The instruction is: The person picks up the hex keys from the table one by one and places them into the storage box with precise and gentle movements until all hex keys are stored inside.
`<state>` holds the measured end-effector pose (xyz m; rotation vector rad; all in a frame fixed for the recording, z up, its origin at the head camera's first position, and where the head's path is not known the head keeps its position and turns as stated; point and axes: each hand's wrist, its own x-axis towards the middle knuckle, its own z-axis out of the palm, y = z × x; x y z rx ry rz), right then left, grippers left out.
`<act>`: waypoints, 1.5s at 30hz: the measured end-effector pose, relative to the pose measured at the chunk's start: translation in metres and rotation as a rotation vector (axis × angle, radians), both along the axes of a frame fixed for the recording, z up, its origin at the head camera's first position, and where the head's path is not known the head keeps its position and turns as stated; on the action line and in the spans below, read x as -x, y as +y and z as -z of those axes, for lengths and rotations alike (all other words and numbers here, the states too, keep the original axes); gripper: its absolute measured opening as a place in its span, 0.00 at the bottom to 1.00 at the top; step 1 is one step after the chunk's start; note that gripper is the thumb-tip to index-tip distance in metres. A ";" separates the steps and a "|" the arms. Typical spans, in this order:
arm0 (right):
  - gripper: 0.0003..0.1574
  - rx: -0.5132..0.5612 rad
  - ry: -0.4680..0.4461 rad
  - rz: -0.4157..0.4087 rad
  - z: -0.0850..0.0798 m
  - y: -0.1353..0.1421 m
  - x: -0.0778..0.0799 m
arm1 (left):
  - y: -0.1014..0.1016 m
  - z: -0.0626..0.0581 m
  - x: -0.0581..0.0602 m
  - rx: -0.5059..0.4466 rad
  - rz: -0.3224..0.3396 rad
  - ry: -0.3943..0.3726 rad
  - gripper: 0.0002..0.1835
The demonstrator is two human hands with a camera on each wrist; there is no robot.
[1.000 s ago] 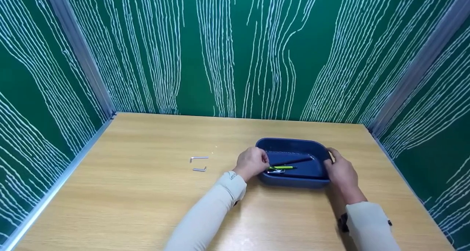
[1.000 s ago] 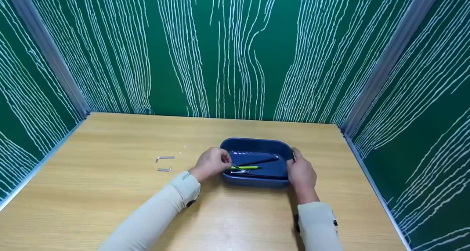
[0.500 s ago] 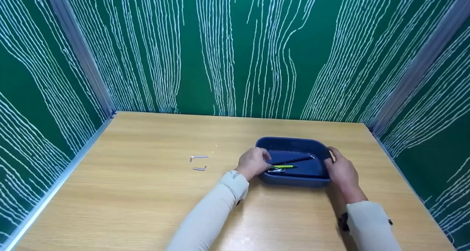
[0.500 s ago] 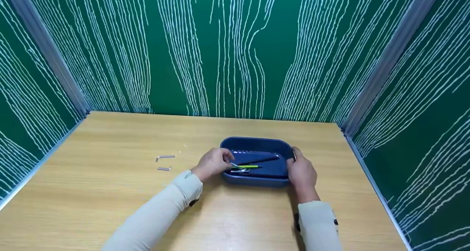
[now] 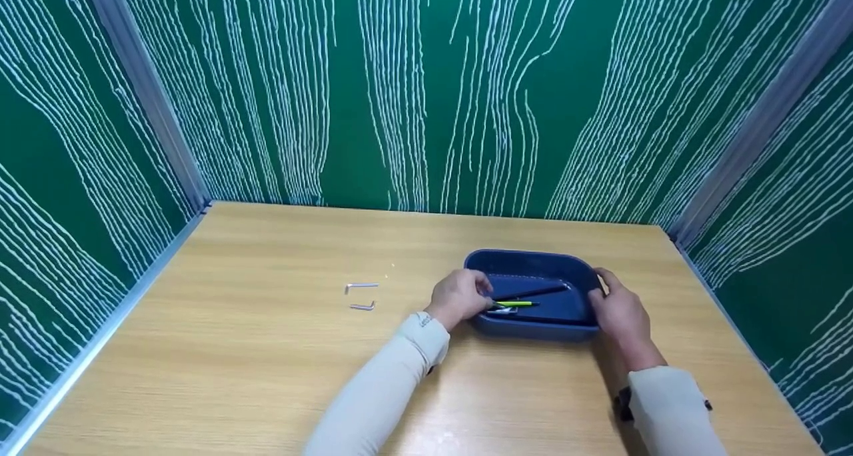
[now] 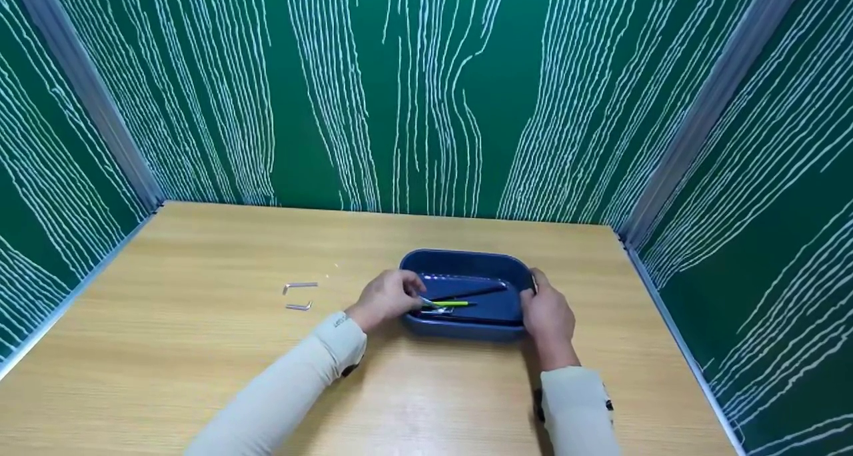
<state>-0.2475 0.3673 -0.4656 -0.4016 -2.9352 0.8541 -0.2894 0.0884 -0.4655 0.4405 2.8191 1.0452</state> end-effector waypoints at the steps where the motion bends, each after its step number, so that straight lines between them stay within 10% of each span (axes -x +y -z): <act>1: 0.31 -0.011 0.006 -0.001 0.000 0.000 0.000 | 0.000 0.000 0.000 -0.002 0.001 0.011 0.07; 28: 0.30 -0.024 0.010 0.008 0.000 0.000 0.001 | -0.013 0.006 -0.004 -0.050 0.044 0.242 0.06; 45: 0.30 -0.060 0.024 -0.004 -0.001 0.000 0.000 | -0.039 -0.002 -0.003 -0.175 0.096 0.215 0.10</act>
